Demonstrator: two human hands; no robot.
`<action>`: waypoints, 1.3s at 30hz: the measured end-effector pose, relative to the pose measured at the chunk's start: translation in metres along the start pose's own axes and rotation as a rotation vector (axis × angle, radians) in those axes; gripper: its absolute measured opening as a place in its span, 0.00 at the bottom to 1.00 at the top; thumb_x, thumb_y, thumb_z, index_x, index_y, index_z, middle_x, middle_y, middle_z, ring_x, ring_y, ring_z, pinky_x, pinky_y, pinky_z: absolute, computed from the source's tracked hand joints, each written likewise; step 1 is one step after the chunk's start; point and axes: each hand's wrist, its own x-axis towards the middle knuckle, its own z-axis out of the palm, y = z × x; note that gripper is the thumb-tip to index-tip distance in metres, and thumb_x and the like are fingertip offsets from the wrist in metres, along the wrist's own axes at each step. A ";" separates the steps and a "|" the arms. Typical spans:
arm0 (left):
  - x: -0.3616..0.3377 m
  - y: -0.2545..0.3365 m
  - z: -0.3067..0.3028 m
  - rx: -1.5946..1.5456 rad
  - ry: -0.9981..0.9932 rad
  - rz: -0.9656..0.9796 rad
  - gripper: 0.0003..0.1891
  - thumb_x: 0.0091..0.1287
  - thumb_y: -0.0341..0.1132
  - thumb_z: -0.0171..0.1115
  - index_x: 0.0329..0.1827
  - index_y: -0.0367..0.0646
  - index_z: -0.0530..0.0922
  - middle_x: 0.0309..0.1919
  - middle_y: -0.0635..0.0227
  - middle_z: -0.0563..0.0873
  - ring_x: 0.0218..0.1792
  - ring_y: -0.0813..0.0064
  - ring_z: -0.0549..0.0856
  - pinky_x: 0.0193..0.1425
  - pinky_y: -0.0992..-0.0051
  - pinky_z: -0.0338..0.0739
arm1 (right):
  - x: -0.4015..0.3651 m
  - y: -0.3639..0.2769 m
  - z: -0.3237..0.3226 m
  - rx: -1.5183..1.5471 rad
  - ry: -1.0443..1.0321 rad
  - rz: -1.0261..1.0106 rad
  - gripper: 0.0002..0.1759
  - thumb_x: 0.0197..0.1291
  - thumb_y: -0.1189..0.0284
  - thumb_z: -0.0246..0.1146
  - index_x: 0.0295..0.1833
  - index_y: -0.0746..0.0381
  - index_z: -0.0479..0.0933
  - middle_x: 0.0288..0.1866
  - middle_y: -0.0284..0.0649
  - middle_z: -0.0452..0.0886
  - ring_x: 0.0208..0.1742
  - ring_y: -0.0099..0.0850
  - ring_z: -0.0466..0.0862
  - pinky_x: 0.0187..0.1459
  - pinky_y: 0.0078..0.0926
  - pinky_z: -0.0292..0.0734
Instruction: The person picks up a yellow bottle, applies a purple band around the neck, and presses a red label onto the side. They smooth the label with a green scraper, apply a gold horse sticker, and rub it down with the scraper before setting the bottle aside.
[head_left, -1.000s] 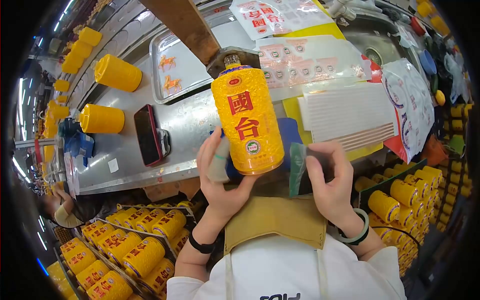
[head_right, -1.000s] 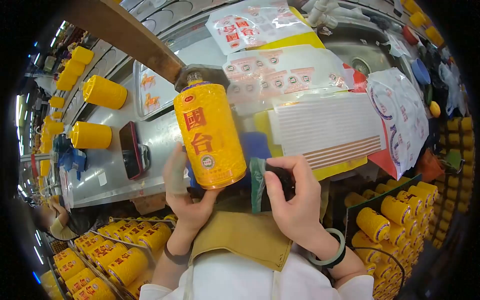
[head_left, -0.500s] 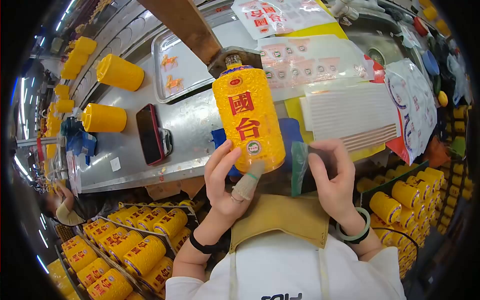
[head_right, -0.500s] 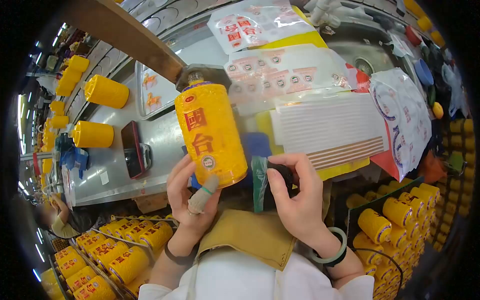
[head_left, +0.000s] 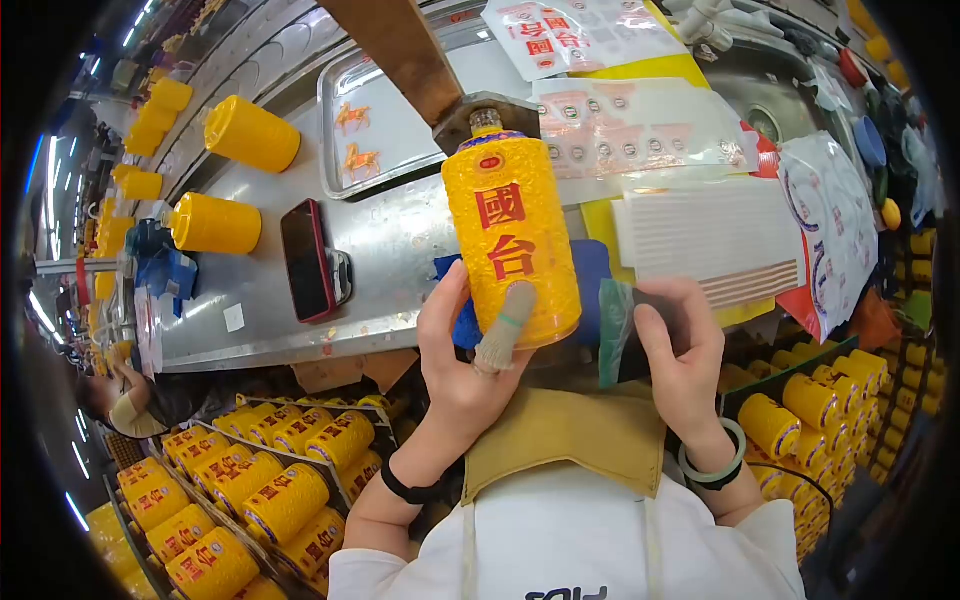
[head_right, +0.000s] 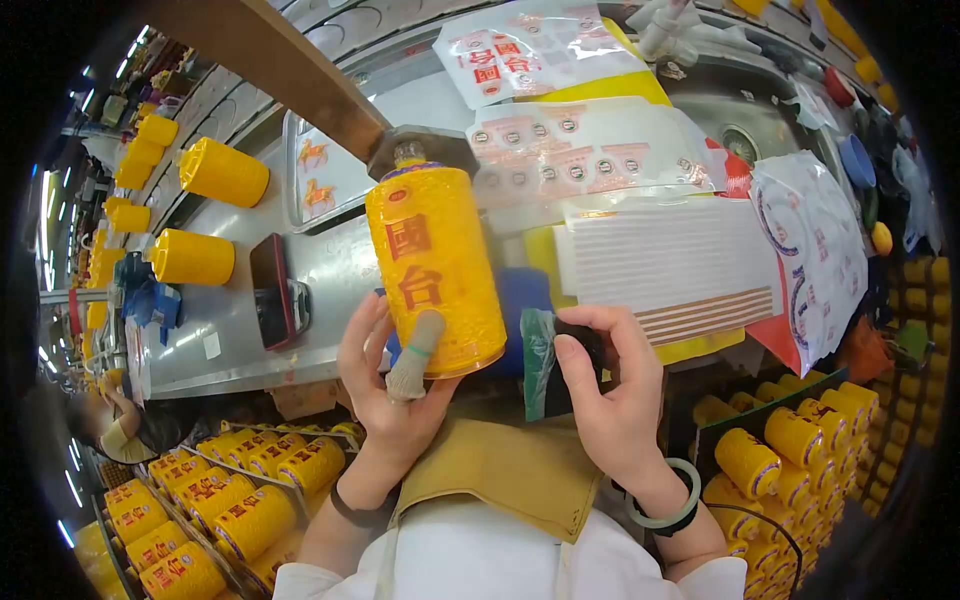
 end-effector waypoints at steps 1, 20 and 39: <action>0.001 -0.001 0.000 -0.036 -0.002 -0.050 0.35 0.53 0.26 0.86 0.67 0.35 0.82 0.73 0.49 0.71 0.69 0.50 0.80 0.70 0.57 0.82 | 0.000 -0.002 0.000 0.024 -0.013 0.025 0.11 0.72 0.80 0.65 0.57 0.68 0.80 0.49 0.36 0.83 0.49 0.21 0.81 0.54 0.20 0.76; 0.000 -0.006 -0.005 -0.036 0.034 -0.064 0.34 0.54 0.26 0.82 0.67 0.34 0.83 0.65 0.51 0.81 0.62 0.55 0.86 0.68 0.65 0.80 | 0.106 -0.046 0.012 -0.538 -0.103 -0.902 0.15 0.55 0.83 0.71 0.48 0.59 0.87 0.43 0.34 0.89 0.46 0.39 0.83 0.52 0.35 0.75; 0.002 -0.005 -0.004 -0.063 0.055 -0.035 0.32 0.55 0.25 0.81 0.66 0.34 0.82 0.66 0.51 0.82 0.63 0.54 0.86 0.68 0.63 0.79 | 0.102 -0.058 0.012 -0.607 -0.366 -0.951 0.12 0.58 0.78 0.64 0.47 0.56 0.85 0.43 0.31 0.87 0.48 0.35 0.82 0.53 0.33 0.72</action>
